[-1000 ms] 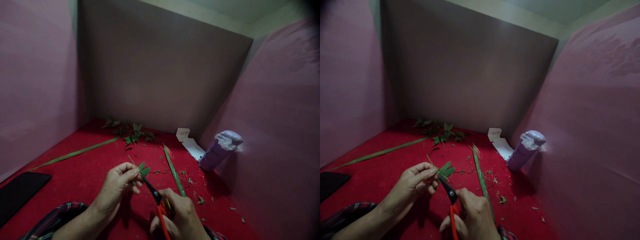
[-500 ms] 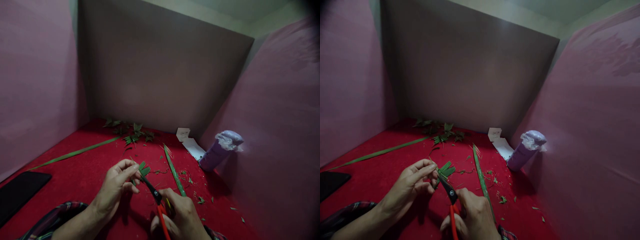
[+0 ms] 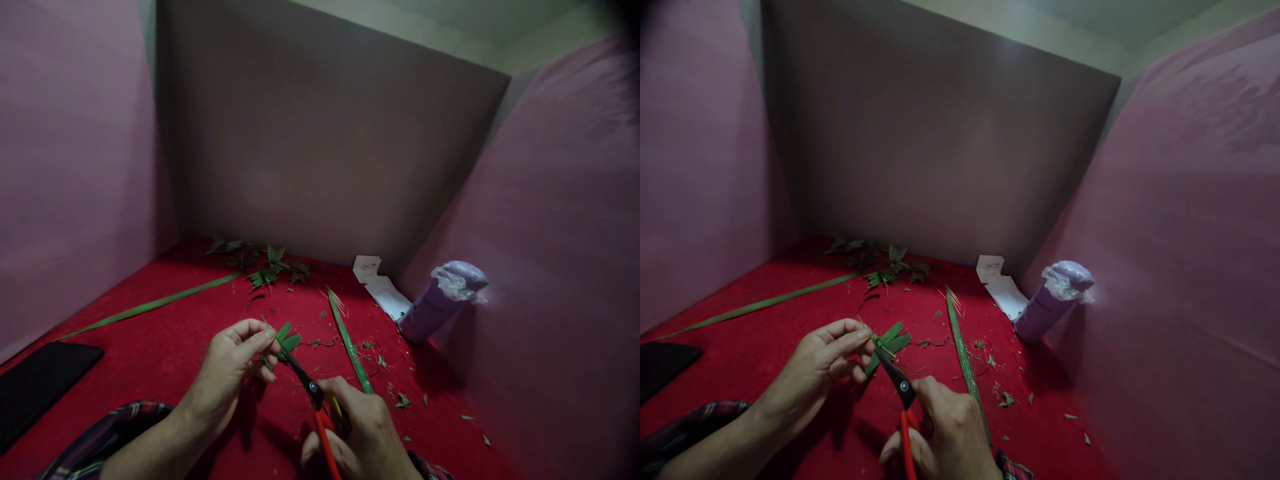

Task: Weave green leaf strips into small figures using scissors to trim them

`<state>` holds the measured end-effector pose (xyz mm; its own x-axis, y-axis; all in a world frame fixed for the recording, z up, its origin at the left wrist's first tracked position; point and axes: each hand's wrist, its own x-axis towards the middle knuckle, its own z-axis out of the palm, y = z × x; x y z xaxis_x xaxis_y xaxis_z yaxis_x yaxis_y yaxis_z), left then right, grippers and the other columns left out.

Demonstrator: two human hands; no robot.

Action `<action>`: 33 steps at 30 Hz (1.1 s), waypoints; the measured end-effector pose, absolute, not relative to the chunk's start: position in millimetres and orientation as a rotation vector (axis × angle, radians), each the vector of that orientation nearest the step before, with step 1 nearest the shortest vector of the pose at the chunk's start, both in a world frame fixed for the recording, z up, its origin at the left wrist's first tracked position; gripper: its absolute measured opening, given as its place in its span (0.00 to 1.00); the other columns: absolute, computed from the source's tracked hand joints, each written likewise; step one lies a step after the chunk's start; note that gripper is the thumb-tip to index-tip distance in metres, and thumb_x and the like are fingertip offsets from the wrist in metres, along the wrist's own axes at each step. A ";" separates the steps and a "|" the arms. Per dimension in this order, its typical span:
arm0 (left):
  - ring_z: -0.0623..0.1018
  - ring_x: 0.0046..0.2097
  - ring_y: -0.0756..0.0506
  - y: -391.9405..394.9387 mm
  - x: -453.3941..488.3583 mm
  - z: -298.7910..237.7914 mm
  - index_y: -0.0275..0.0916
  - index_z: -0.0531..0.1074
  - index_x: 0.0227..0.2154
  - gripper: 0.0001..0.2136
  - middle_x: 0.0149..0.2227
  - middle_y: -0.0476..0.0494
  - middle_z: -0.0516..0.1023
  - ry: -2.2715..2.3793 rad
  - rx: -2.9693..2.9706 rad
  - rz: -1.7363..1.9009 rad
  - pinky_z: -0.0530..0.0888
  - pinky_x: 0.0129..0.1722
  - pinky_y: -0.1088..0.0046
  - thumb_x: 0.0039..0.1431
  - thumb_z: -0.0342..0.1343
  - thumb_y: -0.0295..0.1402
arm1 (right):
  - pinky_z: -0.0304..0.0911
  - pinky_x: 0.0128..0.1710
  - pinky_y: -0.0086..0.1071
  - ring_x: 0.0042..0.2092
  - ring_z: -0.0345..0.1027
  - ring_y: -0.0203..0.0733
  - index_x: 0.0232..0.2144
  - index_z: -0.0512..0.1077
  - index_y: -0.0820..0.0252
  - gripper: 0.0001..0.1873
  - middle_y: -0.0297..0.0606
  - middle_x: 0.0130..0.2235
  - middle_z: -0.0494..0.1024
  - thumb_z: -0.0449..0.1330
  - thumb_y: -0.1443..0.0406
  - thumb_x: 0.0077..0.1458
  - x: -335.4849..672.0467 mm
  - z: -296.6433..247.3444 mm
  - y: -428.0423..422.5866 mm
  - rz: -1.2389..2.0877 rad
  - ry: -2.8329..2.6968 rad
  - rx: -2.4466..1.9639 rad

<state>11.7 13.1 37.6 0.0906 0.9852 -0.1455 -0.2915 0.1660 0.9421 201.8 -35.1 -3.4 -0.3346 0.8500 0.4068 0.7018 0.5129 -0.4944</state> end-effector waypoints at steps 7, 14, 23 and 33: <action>0.69 0.22 0.53 10.6 13.3 35.8 0.35 0.67 0.21 0.08 0.22 0.49 0.72 0.993 0.893 1.132 0.68 0.20 0.80 0.50 0.57 0.32 | 0.53 0.19 0.25 0.19 0.58 0.34 0.32 0.68 0.62 0.21 0.31 0.19 0.67 0.51 0.49 0.54 200.8 -1.0 -36.3 0.311 -2.122 -1.233; 0.69 0.21 0.53 10.0 14.5 32.1 0.35 0.67 0.21 0.08 0.21 0.50 0.71 0.965 0.906 1.102 0.68 0.20 0.79 0.50 0.57 0.32 | 0.53 0.19 0.25 0.18 0.58 0.34 0.32 0.67 0.63 0.20 0.31 0.18 0.67 0.52 0.50 0.54 200.6 -2.2 -35.5 0.307 -2.126 -1.243; 0.70 0.23 0.52 8.7 14.1 31.8 0.35 0.68 0.22 0.06 0.22 0.49 0.71 0.944 0.897 1.110 0.69 0.21 0.79 0.50 0.56 0.32 | 0.53 0.19 0.25 0.19 0.58 0.34 0.33 0.67 0.61 0.19 0.29 0.18 0.66 0.52 0.50 0.54 202.3 -5.9 -35.9 0.313 -2.129 -1.267; 0.69 0.22 0.52 11.3 13.9 37.2 0.35 0.68 0.22 0.08 0.21 0.49 0.71 1.010 0.911 1.156 0.68 0.18 0.80 0.48 0.58 0.33 | 0.53 0.19 0.24 0.18 0.57 0.33 0.32 0.68 0.62 0.20 0.30 0.18 0.66 0.53 0.50 0.53 201.3 -3.7 -36.2 0.308 -2.111 -1.264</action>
